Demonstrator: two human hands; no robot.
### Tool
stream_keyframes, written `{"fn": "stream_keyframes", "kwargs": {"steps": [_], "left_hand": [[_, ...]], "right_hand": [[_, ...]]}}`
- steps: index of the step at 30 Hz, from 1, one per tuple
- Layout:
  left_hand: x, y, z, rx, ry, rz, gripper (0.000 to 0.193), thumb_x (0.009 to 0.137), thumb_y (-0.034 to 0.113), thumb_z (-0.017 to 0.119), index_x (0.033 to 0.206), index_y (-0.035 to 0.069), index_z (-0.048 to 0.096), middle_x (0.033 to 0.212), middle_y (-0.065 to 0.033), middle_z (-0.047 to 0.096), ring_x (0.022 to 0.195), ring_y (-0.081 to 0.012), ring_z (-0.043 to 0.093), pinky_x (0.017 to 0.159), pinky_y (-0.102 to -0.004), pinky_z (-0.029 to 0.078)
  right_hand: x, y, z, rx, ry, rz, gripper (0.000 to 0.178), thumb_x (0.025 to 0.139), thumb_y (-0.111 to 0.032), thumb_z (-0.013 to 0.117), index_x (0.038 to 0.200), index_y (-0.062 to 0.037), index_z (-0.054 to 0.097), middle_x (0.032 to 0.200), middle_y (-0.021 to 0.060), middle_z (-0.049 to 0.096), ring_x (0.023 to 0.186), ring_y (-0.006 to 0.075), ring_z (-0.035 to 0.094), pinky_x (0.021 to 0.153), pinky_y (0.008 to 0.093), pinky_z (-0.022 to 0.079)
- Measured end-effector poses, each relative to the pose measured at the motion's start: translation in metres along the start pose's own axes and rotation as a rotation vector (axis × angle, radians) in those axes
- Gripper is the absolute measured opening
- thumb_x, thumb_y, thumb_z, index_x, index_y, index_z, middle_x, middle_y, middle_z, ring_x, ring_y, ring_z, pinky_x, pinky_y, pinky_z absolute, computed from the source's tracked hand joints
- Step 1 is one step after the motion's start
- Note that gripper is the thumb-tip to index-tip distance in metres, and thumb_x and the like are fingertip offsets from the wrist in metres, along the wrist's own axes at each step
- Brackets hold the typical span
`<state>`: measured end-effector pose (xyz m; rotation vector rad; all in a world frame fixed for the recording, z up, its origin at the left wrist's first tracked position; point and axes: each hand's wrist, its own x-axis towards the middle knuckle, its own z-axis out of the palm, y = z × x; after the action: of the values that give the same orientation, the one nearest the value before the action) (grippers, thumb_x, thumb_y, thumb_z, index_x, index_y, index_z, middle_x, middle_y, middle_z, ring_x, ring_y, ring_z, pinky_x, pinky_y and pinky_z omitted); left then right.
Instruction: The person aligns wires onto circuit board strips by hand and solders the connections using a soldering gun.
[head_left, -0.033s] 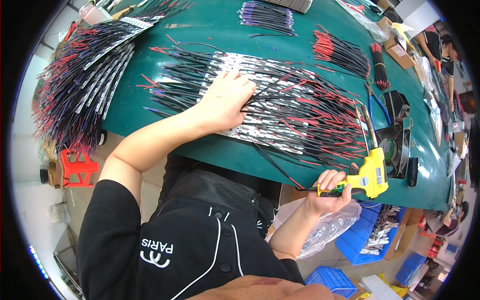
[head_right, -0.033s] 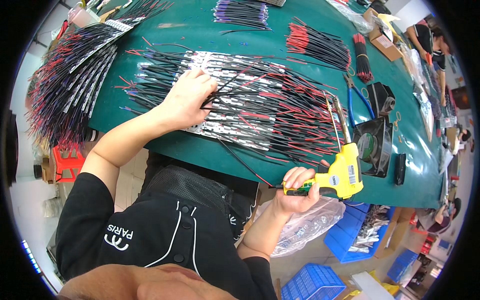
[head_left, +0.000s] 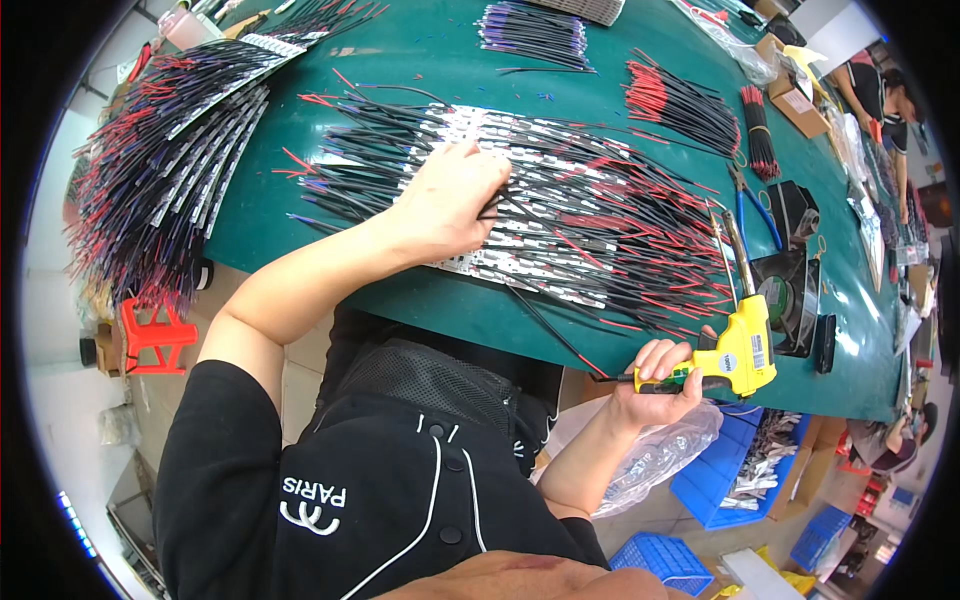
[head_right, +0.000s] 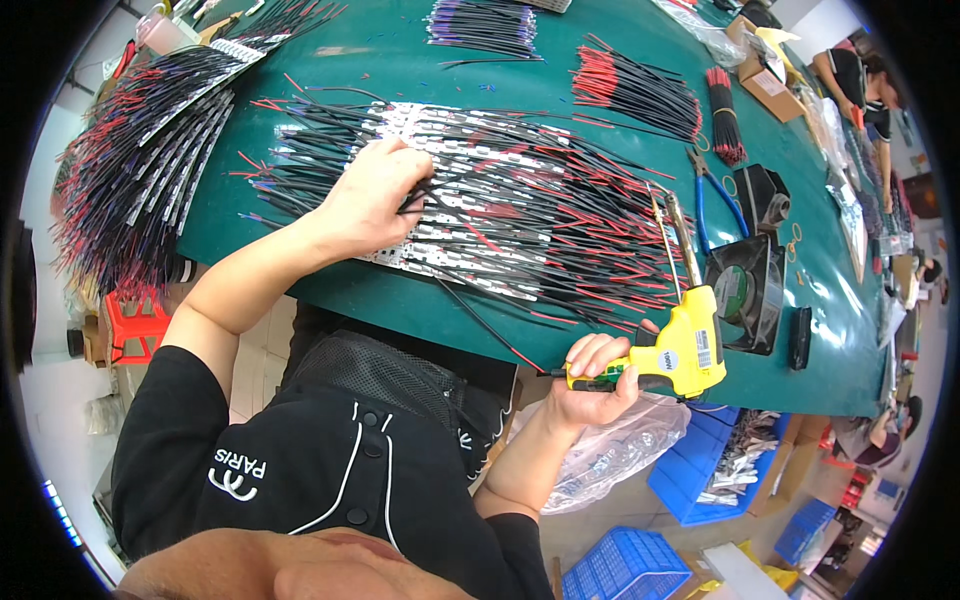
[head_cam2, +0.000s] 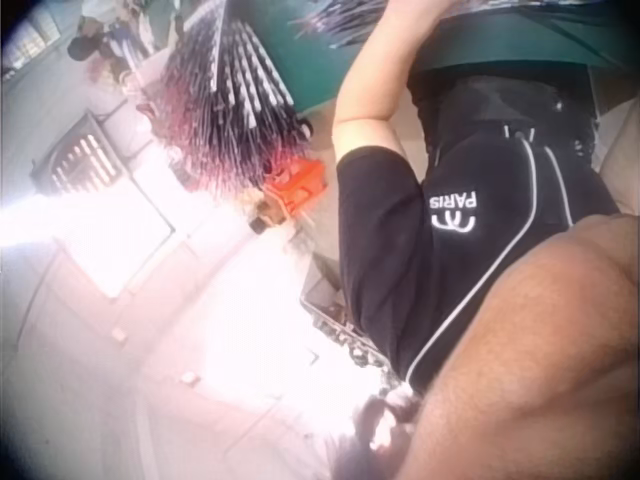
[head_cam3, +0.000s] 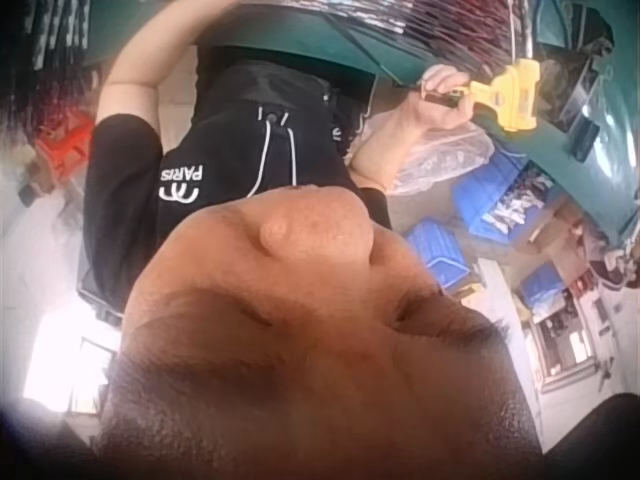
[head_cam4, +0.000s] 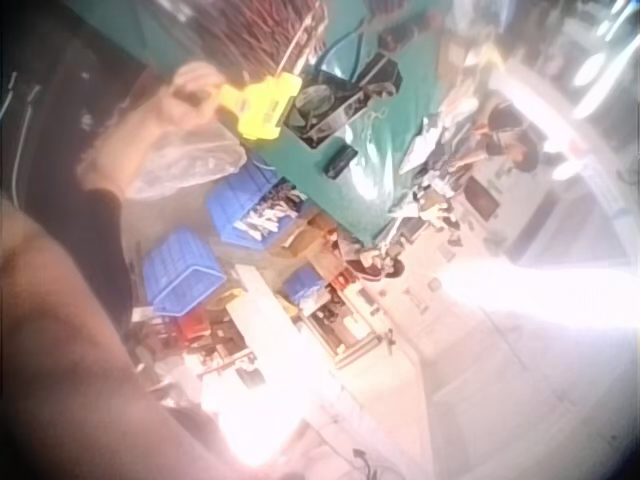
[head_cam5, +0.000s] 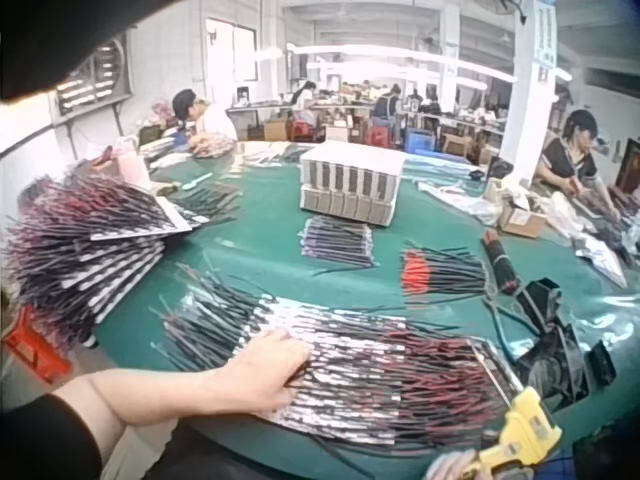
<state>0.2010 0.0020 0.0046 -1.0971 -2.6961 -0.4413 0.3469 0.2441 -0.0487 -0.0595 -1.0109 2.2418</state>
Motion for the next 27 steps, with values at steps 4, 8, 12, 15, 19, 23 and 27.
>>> {"fn": "stream_keyframes", "kwargs": {"steps": [4, 8, 12, 15, 19, 23, 27], "left_hand": [[-0.003, -0.011, -0.015, -0.662, 0.316, -0.193, 0.013, 0.082, -0.003, 0.055, 0.09, 0.003, 0.048, 0.076, -0.0015, 0.052, 0.076, -0.008, 0.052, 0.066, -0.024, 0.043], [-0.022, -0.033, -0.034, -0.973, 0.558, -0.4, 0.018, 0.084, 0.001, 0.059, 0.1, 0.003, 0.05, 0.065, 0.0015, 0.056, 0.065, -0.0039, 0.054, 0.061, -0.018, 0.041], [-0.064, -0.068, -0.022, -0.23, 0.542, -0.676, 0.065, 0.071, 0.02, 0.077, 0.123, -0.002, 0.043, 0.095, -0.0101, 0.06, 0.092, -0.0149, 0.056, 0.084, -0.0285, 0.042], [-0.074, -0.068, -0.016, -0.316, 0.618, -0.853, 0.101, 0.06, 0.032, 0.082, 0.134, -0.008, 0.025, 0.118, -0.0233, 0.048, 0.108, -0.0278, 0.05, 0.095, -0.0348, 0.038], [-0.085, -0.085, -0.026, 0.15, 0.727, -0.862, 0.11, 0.061, 0.034, 0.082, 0.138, -0.007, 0.016, 0.135, -0.0272, 0.031, 0.127, -0.0357, 0.031, 0.105, -0.0398, 0.025], [-0.074, -0.049, -0.075, 0.643, 0.868, -0.576, 0.084, 0.071, 0.022, 0.075, 0.135, -0.004, 0.028, 0.136, -0.022, 0.034, 0.128, -0.0362, 0.03, 0.106, -0.0411, 0.024], [-0.052, 0.011, -0.09, 0.403, 0.393, -0.031, 0.051, 0.075, 0.005, 0.063, 0.124, 0.003, 0.05, 0.131, -0.0119, 0.047, 0.126, -0.0322, 0.038, 0.106, -0.0426, 0.025]], "right_hand": [[0.0, 0.0, 0.001, -0.007, -0.004, -0.003, 0.049, 0.088, -0.029, 0.038, 0.125, 0.0024, 0.027, 0.052, 0.0027, 0.037, 0.039, 0.0124, 0.036, 0.04, 0.024, 0.033], [0.0, 0.0, 0.001, -0.003, -0.013, -0.017, 0.05, 0.089, -0.028, 0.038, 0.126, 0.0024, 0.026, 0.052, 0.0027, 0.037, 0.039, 0.0123, 0.036, 0.04, 0.0241, 0.033], [-0.001, 0.0, 0.002, 0.0, -0.011, -0.008, 0.05, 0.089, -0.028, 0.037, 0.126, 0.0025, 0.025, 0.052, 0.0027, 0.037, 0.04, 0.0124, 0.036, 0.04, 0.0242, 0.033], [-0.001, 0.0, 0.0, -0.012, 0.001, -0.014, 0.05, 0.089, -0.028, 0.037, 0.126, 0.0026, 0.025, 0.052, 0.0028, 0.037, 0.04, 0.0125, 0.036, 0.04, 0.0242, 0.034], [0.0, 0.0, 0.001, -0.005, -0.018, -0.004, 0.05, 0.088, -0.028, 0.038, 0.126, 0.0029, 0.025, 0.052, 0.0028, 0.037, 0.04, 0.0126, 0.036, 0.04, 0.0241, 0.034], [0.0, 0.003, 0.003, 0.0, -0.032, -0.01, 0.049, 0.088, -0.027, 0.038, 0.125, 0.0035, 0.027, 0.052, 0.0026, 0.037, 0.04, 0.0123, 0.037, 0.041, 0.0241, 0.034], [-0.001, 0.001, 0.004, 0.001, -0.045, -0.039, 0.048, 0.09, -0.025, 0.037, 0.126, 0.0062, 0.031, 0.054, 0.002, 0.037, 0.043, 0.0108, 0.037, 0.042, 0.0229, 0.032]]}}
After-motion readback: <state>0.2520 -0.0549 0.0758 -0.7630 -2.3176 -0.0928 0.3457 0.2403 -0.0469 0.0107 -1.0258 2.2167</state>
